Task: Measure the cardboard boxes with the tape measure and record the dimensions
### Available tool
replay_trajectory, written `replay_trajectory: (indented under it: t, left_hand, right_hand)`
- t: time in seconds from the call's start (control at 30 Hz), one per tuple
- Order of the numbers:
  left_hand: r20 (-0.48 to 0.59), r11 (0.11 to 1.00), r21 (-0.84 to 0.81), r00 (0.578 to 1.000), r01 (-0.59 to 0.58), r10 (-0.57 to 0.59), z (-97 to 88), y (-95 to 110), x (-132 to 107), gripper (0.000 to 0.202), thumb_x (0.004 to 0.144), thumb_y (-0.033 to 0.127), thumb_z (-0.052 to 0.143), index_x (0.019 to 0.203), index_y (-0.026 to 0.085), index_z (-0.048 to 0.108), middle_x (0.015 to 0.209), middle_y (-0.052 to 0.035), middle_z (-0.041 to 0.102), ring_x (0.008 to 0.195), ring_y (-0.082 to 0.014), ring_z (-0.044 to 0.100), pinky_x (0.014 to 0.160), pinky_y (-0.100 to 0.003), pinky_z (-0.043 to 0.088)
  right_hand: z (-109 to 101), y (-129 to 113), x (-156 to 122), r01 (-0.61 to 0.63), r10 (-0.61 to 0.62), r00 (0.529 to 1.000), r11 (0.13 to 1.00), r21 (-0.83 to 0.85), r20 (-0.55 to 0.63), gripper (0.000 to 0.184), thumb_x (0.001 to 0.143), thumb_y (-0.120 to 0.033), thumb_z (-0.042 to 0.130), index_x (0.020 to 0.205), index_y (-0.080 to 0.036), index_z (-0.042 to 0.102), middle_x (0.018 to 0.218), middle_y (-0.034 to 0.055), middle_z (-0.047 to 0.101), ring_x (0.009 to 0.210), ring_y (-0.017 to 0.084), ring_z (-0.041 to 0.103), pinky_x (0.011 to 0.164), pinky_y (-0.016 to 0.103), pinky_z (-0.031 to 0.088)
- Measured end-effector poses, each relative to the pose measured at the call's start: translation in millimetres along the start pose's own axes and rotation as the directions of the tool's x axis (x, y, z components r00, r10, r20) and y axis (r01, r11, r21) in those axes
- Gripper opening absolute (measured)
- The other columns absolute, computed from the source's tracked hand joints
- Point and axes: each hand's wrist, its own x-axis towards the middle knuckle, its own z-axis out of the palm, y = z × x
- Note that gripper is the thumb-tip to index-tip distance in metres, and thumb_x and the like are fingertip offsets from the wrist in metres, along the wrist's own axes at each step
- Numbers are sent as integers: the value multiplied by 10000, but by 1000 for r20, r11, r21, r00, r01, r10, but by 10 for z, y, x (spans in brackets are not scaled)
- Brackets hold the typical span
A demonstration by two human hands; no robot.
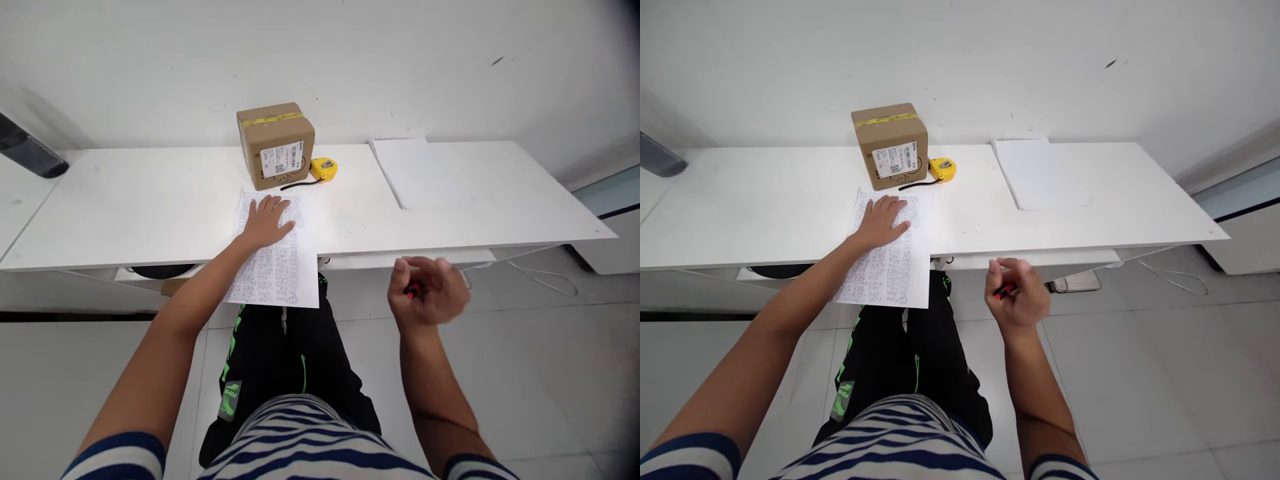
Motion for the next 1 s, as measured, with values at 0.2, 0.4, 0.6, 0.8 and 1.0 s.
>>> replay_trajectory:
  t: [0.2,0.4,0.6,0.8,1.0]
  left_hand:
    - [-96,994,73,993,82,-75,-8,51,215,511,1071,527,375,1373,222,651,1470,-160,580,1391,-402,457,1168,-570,346]
    - [-126,1000,12,992,15,-13,-81,-214,431,341,1007,465,574,1185,219,732,1217,-128,655,1207,-354,543,1033,-473,450]
    - [-179,999,-37,983,18,-24,-57,-262,450,316,1013,480,574,1117,220,719,1237,-115,663,1215,-341,535,1046,-470,435]
    - [-210,999,-49,977,23,-33,-48,-234,453,268,1021,419,546,1091,228,719,1221,-120,673,1207,-343,548,1042,-491,442]
    - [-241,998,-57,970,20,-34,-37,-227,437,265,1019,394,545,1085,208,723,1207,-128,686,1193,-339,558,1034,-493,451]
  right_hand:
    - [834,-155,689,-316,117,879,869,381,463,881,992,-776,36,1198,-220,689,715,57,624,682,235,678,677,419,547]
    - [1778,-48,768,-678,253,648,622,392,719,816,901,-917,299,1003,-208,690,626,1,585,575,175,589,600,343,509]
    - [1868,-206,395,-425,262,841,861,279,473,426,852,-583,730,791,-262,457,644,-74,442,611,121,455,652,298,416]
    - [1911,-202,421,-619,219,607,734,281,764,501,970,-708,443,863,-248,613,570,-45,513,507,131,425,560,300,362]
    - [1891,-218,454,-577,281,653,786,222,703,561,888,-698,626,592,-222,594,518,-33,462,577,138,465,596,297,388]
